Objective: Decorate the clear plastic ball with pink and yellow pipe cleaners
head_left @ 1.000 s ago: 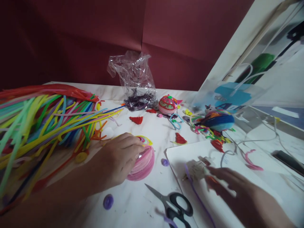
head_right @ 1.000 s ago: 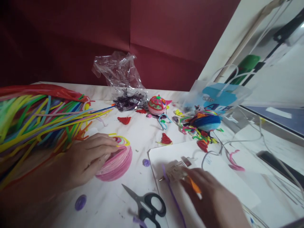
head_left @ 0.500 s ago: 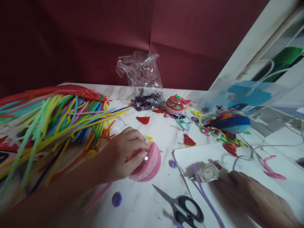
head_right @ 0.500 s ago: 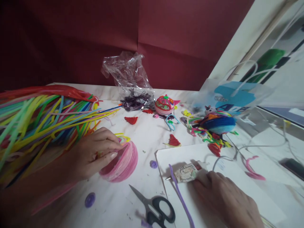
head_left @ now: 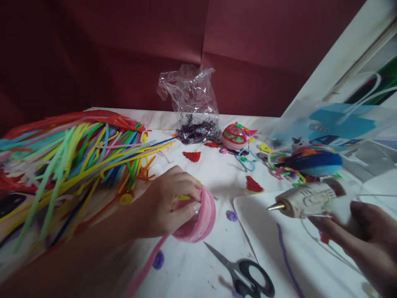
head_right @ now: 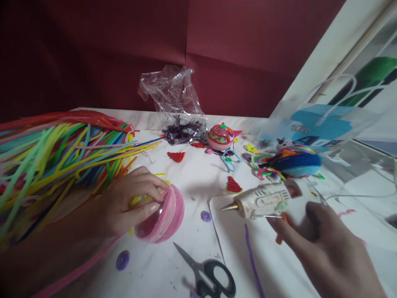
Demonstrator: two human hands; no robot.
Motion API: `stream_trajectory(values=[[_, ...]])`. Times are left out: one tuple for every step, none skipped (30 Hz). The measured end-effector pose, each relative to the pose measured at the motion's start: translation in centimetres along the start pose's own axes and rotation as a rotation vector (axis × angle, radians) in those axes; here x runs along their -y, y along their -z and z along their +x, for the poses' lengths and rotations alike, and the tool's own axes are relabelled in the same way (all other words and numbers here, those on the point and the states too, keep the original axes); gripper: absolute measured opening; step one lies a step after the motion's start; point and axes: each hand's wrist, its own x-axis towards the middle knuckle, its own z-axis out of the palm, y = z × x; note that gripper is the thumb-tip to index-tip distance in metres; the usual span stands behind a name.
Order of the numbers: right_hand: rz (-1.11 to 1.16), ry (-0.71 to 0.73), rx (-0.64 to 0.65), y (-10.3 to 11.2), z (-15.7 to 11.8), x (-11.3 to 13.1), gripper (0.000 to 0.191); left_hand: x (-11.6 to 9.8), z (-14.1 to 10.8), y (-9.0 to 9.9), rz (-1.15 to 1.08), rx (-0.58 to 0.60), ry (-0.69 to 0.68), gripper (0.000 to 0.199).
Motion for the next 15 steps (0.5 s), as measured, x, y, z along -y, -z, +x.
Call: stream_trajectory(values=[[0.010, 0.018, 0.020, 0.0, -0.1, 1.2, 0.039, -0.1, 0.0, 0.0, 0.007, -0.003, -0.005, 0.007], [0.009, 0.030, 0.009, 0.0, -0.2, 2.5, 0.039, -0.1, 0.0, -0.1, 0.014, -0.006, -0.005, 0.006], [-0.002, 0.037, 0.033, -0.1, -0.2, 3.7, 0.039, -0.1, -0.1, -0.2, 0.019, -0.010, -0.001, 0.007], [-0.024, 0.034, 0.043, -0.2, -0.2, 4.8, 0.039, -0.1, -0.2, -0.2, 0.021, -0.014, 0.004, 0.008], [-0.031, 0.020, 0.061, -0.4, -0.1, 5.7, 0.039, -0.1, -0.3, -0.3, 0.021, -0.020, 0.009, 0.010], [-0.035, 0.014, 0.074, -0.7, 0.0, 6.5, 0.040, 0.0, -0.4, -0.4, 0.018, -0.032, 0.014, 0.013], [-0.039, 0.021, 0.080, -1.0, 0.1, 7.2, 0.041, 0.0, -0.5, -0.4, 0.015, -0.039, 0.020, 0.015], [-0.039, 0.036, 0.087, -1.3, 0.2, 7.6, 0.041, 0.0, -0.7, -0.4, 0.011, -0.039, 0.021, 0.018], [-0.042, 0.057, 0.091, -1.6, 0.3, 8.0, 0.042, 0.1, -0.7, -0.4, 0.005, -0.032, 0.021, 0.022], [-0.045, 0.080, 0.098, -2.0, 0.4, 8.2, 0.042, 0.1, -0.8, -0.4, -0.001, -0.024, 0.019, 0.025], [-0.046, 0.099, 0.106, -2.3, 0.4, 8.3, 0.043, 0.1, -0.9, -0.4, -0.008, -0.016, 0.016, 0.028], [-0.044, 0.111, 0.113, -2.5, 0.5, 8.4, 0.044, 0.1, -0.9, -0.5, -0.016, -0.014, 0.010, 0.030], [-0.036, 0.114, 0.118, -2.7, 0.5, 8.5, 0.045, 0.1, -0.9, -0.5, -0.024, -0.017, 0.006, 0.031], [-0.022, 0.113, 0.120, -2.9, 0.6, 8.5, 0.046, 0.1, -1.0, -0.6, -0.034, -0.026, 0.003, 0.032], [-0.009, 0.111, 0.117, -3.0, 0.6, 8.6, 0.047, 0.1, -1.0, -0.6, -0.045, -0.034, 0.001, 0.031]])
